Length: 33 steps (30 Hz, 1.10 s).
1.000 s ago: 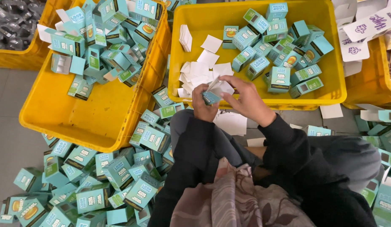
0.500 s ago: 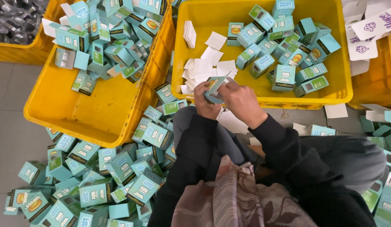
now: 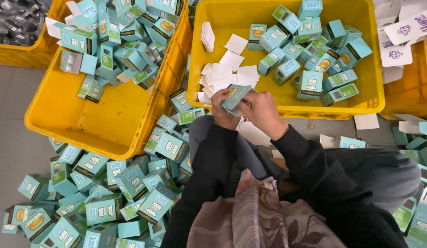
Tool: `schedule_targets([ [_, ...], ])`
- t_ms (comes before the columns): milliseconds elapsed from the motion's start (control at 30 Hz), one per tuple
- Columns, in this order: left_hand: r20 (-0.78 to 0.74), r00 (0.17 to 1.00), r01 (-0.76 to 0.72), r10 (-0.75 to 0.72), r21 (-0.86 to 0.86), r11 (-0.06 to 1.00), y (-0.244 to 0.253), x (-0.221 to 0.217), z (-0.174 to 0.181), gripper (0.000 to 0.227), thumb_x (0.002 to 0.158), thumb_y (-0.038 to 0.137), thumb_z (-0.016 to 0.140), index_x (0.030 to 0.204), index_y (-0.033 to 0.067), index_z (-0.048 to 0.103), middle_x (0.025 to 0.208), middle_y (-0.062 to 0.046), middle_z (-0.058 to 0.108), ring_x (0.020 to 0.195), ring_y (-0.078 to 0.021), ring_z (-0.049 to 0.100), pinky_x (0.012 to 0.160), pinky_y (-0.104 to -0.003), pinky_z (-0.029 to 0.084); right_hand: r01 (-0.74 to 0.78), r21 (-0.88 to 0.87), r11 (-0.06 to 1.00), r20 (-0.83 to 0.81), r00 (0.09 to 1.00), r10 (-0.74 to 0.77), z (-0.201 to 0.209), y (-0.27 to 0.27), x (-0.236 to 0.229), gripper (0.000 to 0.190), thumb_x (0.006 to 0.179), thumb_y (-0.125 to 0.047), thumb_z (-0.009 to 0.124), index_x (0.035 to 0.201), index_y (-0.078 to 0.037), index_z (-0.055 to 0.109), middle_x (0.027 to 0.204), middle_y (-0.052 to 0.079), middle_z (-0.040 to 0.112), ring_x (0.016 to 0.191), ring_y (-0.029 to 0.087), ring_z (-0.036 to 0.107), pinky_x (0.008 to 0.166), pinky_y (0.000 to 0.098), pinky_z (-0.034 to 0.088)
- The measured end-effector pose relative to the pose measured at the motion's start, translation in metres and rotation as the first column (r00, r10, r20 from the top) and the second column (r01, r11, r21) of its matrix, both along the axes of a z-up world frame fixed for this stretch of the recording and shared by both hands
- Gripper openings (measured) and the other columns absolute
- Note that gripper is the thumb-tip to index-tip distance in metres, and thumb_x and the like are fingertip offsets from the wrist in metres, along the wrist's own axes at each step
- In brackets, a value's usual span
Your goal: Folding flat cardboard product boxes into their 3D shape and placing them into a yellow storage bin.
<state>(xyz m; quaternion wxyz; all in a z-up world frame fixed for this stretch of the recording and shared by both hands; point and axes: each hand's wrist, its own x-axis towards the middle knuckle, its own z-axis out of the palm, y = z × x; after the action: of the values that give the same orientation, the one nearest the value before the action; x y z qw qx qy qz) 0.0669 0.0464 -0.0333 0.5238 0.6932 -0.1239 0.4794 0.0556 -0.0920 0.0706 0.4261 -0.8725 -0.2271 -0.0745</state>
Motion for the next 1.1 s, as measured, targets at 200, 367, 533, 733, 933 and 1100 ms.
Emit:
schedule_targets([
  [200,-0.215,0.976,-0.021,0.022,0.005,1.0,0.002,-0.005,-0.007,0.052,0.069,0.003,0.081,0.113,0.0085,0.054,0.109,-0.012,0.066,0.101,-0.0367,0.066,0.095,-0.043,0.052,0.001,-0.101,0.995,-0.011,1.0,-0.002,0.008,0.011,-0.005,0.011,0.092,-0.007,0.066,0.093,-0.006,0.077,0.075,0.013,0.074,0.054,0.036,0.069,0.05,0.0369,0.054],
  [367,-0.635,0.768,0.011,-0.081,-0.114,0.993,-0.005,-0.022,0.021,0.072,0.072,0.027,0.079,0.134,0.0113,0.048,0.109,-0.029,0.068,0.103,-0.0554,0.064,0.09,-0.064,0.05,-0.163,0.45,0.878,-0.224,0.931,0.288,0.021,-0.018,-0.018,0.047,0.1,-0.001,0.053,0.147,-0.006,0.053,0.133,0.013,0.07,0.04,0.013,0.061,0.042,0.0228,0.052],
  [533,-0.513,0.686,0.345,-0.517,-0.396,0.851,-0.032,-0.054,0.039,0.076,0.093,0.026,0.068,0.15,0.0001,0.025,0.129,-0.038,0.057,0.115,-0.0549,0.059,0.096,-0.063,0.045,0.086,0.298,0.951,-0.071,0.995,-0.067,0.02,-0.072,-0.034,0.065,0.077,0.001,0.088,0.136,-0.003,0.062,0.125,0.019,0.066,0.106,0.04,0.07,0.087,0.0461,0.059],
  [733,-0.34,0.716,0.437,-0.609,-0.462,0.772,-0.071,-0.089,0.082,0.1,0.096,0.026,0.067,0.163,0.0084,-0.006,0.133,-0.029,0.047,0.079,-0.0256,0.06,0.058,-0.035,0.047,0.017,0.498,0.867,-0.127,0.99,0.053,0.009,-0.095,-0.066,0.074,0.088,0.007,0.071,0.155,-0.001,0.039,0.135,0.024,0.059,0.115,0.04,0.066,0.092,0.0532,0.057],
  [933,-0.336,0.689,0.48,-0.642,-0.452,0.752,-0.08,-0.096,0.085,0.081,0.093,0.026,0.075,0.154,0.0051,0.025,0.133,-0.025,0.047,0.091,-0.0386,0.07,0.056,-0.037,0.058,-0.034,0.589,0.807,-0.139,0.98,0.142,0.013,-0.109,-0.069,0.059,0.09,-0.003,0.072,0.146,-0.001,0.054,0.124,0.013,0.056,0.113,0.025,0.061,0.09,0.0436,0.059],
  [1100,-0.317,0.632,0.538,-0.707,-0.478,0.695,-0.073,-0.098,0.094,0.058,0.098,0.028,0.07,0.142,0.003,0.042,0.106,-0.017,0.056,0.079,-0.0294,0.068,0.055,-0.033,0.054,-0.08,0.626,0.776,-0.109,0.976,0.189,0.009,-0.114,-0.064,0.044,0.087,-0.005,0.073,0.129,0.004,0.062,0.115,0.017,0.055,0.104,0.029,0.062,0.086,0.0452,0.059],
])
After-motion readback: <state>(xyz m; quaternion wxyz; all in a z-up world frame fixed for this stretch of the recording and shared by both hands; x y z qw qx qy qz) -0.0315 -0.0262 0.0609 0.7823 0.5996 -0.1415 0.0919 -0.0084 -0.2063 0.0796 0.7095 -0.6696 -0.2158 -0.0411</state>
